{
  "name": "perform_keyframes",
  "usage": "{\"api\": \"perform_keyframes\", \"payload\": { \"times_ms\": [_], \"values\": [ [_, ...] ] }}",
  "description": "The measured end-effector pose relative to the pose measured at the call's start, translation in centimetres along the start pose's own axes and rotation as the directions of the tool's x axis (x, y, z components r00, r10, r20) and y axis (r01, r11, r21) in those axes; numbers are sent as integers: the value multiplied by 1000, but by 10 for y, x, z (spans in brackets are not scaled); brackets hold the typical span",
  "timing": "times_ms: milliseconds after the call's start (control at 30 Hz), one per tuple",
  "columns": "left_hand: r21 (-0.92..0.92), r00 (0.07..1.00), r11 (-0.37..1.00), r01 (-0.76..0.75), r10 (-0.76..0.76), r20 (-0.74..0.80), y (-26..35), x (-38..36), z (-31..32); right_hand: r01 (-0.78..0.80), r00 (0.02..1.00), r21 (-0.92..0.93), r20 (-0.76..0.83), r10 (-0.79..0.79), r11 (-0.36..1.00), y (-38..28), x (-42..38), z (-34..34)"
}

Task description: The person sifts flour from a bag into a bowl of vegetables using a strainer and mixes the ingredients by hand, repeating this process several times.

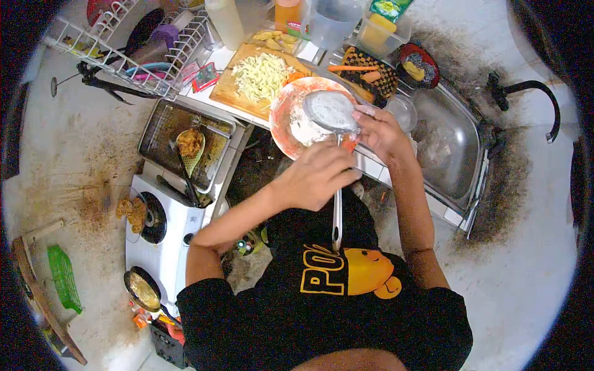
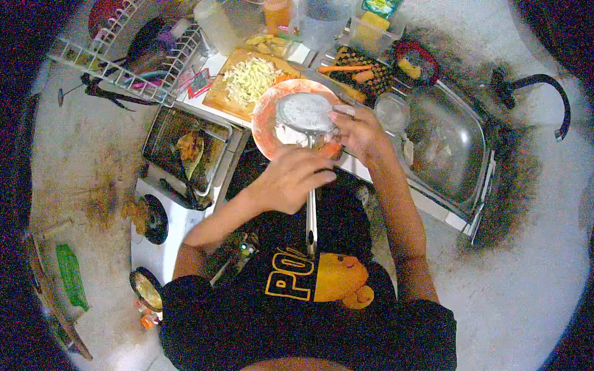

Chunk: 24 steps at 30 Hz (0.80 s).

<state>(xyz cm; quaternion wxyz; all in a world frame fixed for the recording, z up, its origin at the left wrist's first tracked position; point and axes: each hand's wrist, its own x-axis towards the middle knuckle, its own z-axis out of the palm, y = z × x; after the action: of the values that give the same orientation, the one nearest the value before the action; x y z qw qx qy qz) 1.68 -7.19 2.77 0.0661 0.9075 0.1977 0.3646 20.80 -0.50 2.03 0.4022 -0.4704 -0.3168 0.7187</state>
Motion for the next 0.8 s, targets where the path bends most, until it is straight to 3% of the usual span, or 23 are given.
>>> {"api": "perform_keyframes", "payload": {
  "times_ms": [33, 67, 100, 133, 167, 200, 233, 300, 333, 367, 400, 433, 467, 500, 567, 600, 633, 667, 700, 733, 767, 800],
  "values": [
    [-4, 1000, 1000, -3, 3, 1, 7, -10, 1, -3, 1000, 31, -1, 3, 1000, 0, -2, -1],
    [-118, 920, 948, 296, -316, -232, 14, -24, 7, -2, 1000, 34, -7, 2, 999, 0, -4, -1],
    [-291, 691, 799, 527, -601, -401, 20, -32, 12, 13, 1000, 30, 1, -14, 999, -1, -6, 1],
    [-720, 513, 479, 502, -835, -198, 29, -35, 16, 27, 1000, 25, 10, -27, 999, -1, -7, 3],
    [-939, 366, 13, 342, -923, 121, 36, -36, 19, 22, 1000, 26, 5, -22, 999, -1, -7, 6],
    [-925, 475, -321, 204, -793, 380, 40, -26, 9, 51, 999, -3, 7, -51, 999, 0, -7, 11],
    [-864, 423, -483, 145, -759, 495, 50, -8, -1, 83, 997, -32, 14, -82, 996, 0, -6, 14],
    [-840, 504, -525, 134, -694, 514, 49, -11, 11, 64, 993, -111, 106, -52, 992, -4, 2, 15],
    [-814, 473, -576, 74, -699, 537, 50, -10, 16, 104, 990, -414, 126, -56, 905, -7, 8, 16],
    [-822, 471, -566, 60, -710, 523, 49, -10, 16, 145, 987, -676, 150, -57, 723, -10, 12, 17],
    [-801, 434, -597, 46, -710, 555, 47, -10, 18, 151, 985, -684, 166, -49, 713, -15, 11, 24],
    [-777, 395, -629, 31, -707, 587, 47, -11, 18, 303, 938, -837, 178, -297, 456, -23, 4, 34],
    [-779, 415, -626, -22, -715, 563, 47, -13, 19, 372, 819, -918, 254, -515, 140, -29, -1, 44],
    [-787, 407, -616, -37, -729, 551, 47, -14, 18, 386, 819, -913, 273, -505, 133, -31, -4, 53],
    [-769, 398, -635, -78, -727, 560, 47, -17, 14, 621, 427, -771, 486, -762, -143, -32, -10, 69],
    [-775, 392, -625, -88, -738, 550, 46, -17, 13, 595, 561, -752, 642, -523, -285, -28, -16, 68],
    [-739, 375, -665, -102, -714, 591, 44, -15, 12, 605, 556, -743, 652, -516, -287, -24, -13, 66],
    [-699, 360, -706, -114, -685, 633, 44, -15, 12, 586, 749, -796, 604, -270, -155, -19, -11, 61],
    [-701, 359, -703, -122, -690, 629, 45, -17, 15, 518, 855, -854, 518, 15, -44, -15, -9, 59],
    [-722, 365, -685, -98, -700, 614, 44, -20, 20, 608, 710, -784, 609, -353, -128, -14, -8, 59],
    [-742, 371, -666, -75, -709, 599, 42, -21, 23, 615, 704, -776, 620, -347, -138, -17, -6, 59],
    [-739, 372, -670, -74, -706, 603, 41, -21, 22, 634, 634, -761, 612, -473, -134, -22, -9, 63]
  ]
}}
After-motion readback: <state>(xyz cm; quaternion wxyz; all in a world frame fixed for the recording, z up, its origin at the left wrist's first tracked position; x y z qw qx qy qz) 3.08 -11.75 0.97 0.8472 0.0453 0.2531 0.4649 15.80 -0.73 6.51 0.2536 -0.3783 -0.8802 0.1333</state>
